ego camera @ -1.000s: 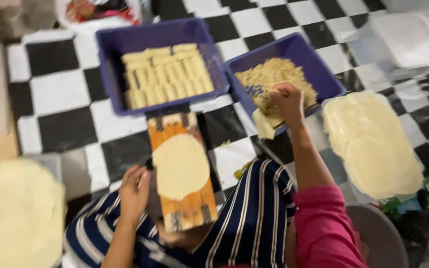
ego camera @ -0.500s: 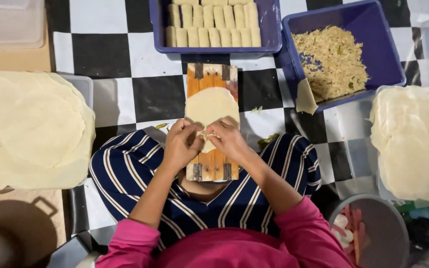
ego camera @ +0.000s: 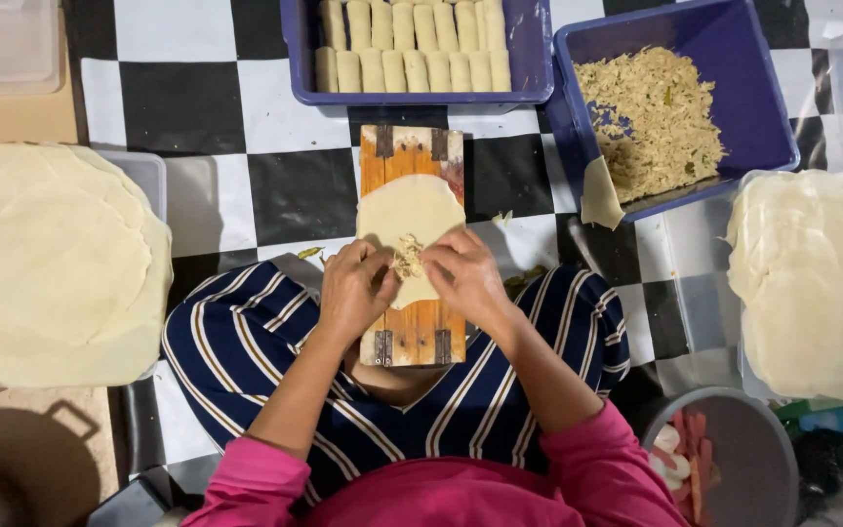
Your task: A person is manually assembling spring rolls by placing filling on wrappers and rolling them into shape on a wooden board.
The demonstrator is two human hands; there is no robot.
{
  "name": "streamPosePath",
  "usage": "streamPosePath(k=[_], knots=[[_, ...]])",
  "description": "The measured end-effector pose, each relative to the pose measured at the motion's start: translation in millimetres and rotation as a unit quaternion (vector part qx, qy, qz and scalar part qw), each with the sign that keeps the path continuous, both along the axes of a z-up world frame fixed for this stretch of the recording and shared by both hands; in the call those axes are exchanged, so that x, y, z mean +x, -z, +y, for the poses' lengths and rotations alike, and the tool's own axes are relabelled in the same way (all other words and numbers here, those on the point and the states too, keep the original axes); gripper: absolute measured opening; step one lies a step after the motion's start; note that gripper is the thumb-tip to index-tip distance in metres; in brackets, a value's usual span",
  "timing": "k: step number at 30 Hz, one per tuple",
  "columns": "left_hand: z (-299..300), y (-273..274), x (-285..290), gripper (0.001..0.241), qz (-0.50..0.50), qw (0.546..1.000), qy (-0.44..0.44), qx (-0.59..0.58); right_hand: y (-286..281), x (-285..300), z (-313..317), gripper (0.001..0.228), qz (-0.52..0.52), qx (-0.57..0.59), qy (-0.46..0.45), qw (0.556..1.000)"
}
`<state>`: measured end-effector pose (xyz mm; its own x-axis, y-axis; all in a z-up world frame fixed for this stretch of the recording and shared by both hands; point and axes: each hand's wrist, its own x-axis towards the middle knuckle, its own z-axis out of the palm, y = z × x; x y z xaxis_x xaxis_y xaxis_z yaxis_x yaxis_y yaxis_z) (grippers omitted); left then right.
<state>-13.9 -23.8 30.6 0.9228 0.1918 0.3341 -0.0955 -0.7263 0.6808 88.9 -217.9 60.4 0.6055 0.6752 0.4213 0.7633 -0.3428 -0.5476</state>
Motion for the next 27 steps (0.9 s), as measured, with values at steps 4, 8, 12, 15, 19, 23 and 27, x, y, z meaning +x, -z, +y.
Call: streamPosePath(k=[4,8,12,15,19,23,27], knots=[[-2.6,11.2,4.4,0.012,-0.022,1.000,0.018,0.009,23.3,-10.9,9.2,0.011,-0.015,0.001,-0.022,1.000],[1.8,13.2,5.9,0.007,-0.052,0.998,0.008,0.023,13.5,-10.1,8.9,0.005,-0.072,-0.048,0.007,0.996],[7.2,-2.1,3.5,0.003,-0.065,0.998,0.008,0.001,6.8,-7.3,1.5,0.008,-0.041,-0.024,0.005,0.999],[2.9,-5.3,4.2,0.005,-0.077,0.997,0.008,0.014,-7.4,-13.7,6.7,0.016,-0.054,-0.029,-0.042,0.997],[6.9,3.1,7.4,0.006,-0.039,0.999,0.004,0.001,9.9,-9.0,1.0,0.005,-0.004,-0.033,-0.030,0.999],[7.2,-10.5,18.9,0.041,-0.004,1.000,0.020,-0.010,0.4,-2.1,1.0,0.018,0.096,0.005,0.019,0.995],[2.8,-2.5,27.7,0.037,0.004,0.998,0.042,0.047,2.7,-1.3,2.4,0.028,0.056,-0.062,0.029,0.996]])
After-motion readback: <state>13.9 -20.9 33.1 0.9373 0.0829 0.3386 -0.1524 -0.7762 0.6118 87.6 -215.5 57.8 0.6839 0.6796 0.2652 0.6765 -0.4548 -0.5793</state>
